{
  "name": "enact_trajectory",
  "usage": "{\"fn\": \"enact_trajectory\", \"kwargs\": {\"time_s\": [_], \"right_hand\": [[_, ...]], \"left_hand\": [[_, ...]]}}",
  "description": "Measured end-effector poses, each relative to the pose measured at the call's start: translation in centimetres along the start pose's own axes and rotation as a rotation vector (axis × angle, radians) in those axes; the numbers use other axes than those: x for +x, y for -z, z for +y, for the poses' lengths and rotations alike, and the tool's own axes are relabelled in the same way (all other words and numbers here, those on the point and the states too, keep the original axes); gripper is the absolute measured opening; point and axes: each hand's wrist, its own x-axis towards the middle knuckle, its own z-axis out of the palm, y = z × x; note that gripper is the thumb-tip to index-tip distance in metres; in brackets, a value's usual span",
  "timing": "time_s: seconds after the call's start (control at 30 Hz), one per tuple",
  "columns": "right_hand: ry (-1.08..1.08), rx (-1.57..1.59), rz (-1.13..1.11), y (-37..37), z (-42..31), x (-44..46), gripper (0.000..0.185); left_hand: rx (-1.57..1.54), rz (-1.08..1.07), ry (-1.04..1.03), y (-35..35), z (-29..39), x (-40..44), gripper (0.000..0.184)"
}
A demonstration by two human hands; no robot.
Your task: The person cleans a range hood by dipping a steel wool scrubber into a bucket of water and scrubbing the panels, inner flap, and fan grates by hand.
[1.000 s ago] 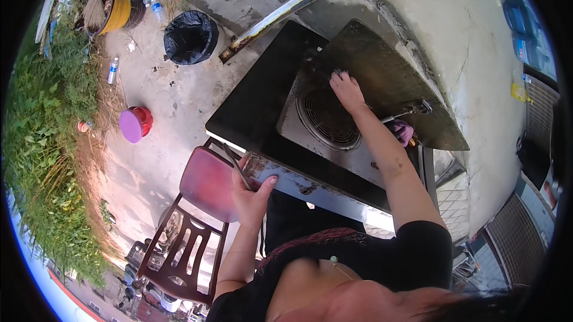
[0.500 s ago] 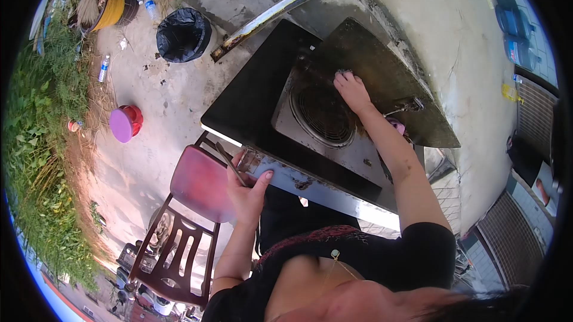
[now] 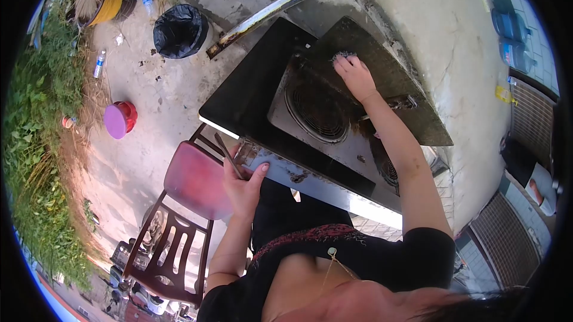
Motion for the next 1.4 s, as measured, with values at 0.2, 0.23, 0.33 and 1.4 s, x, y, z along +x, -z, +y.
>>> {"fn": "enact_trajectory", "kwargs": {"time_s": [0.2,0.23,0.33,1.4], "right_hand": [[-0.159,-0.085,-0.478,-1.0,0.8,-10.3,0.028],[-0.17,-0.042,-0.422,0.5,0.2,-7.9,0.027],[-0.006,0.05,0.034,3.6,-1.1,1.0,0.029],[-0.927,1.002,-0.185,9.8,-5.3,-21.9,0.047]], "left_hand": [[-0.039,0.031,0.055,-0.1,0.4,0.0,0.061],[-0.026,0.033,0.045,-0.1,0.6,0.1,0.061],[0.013,0.017,0.0,-0.1,0.2,0.1,0.06],[0.255,-0.168,0.091,1.0,2.6,1.3,0.03]]}}
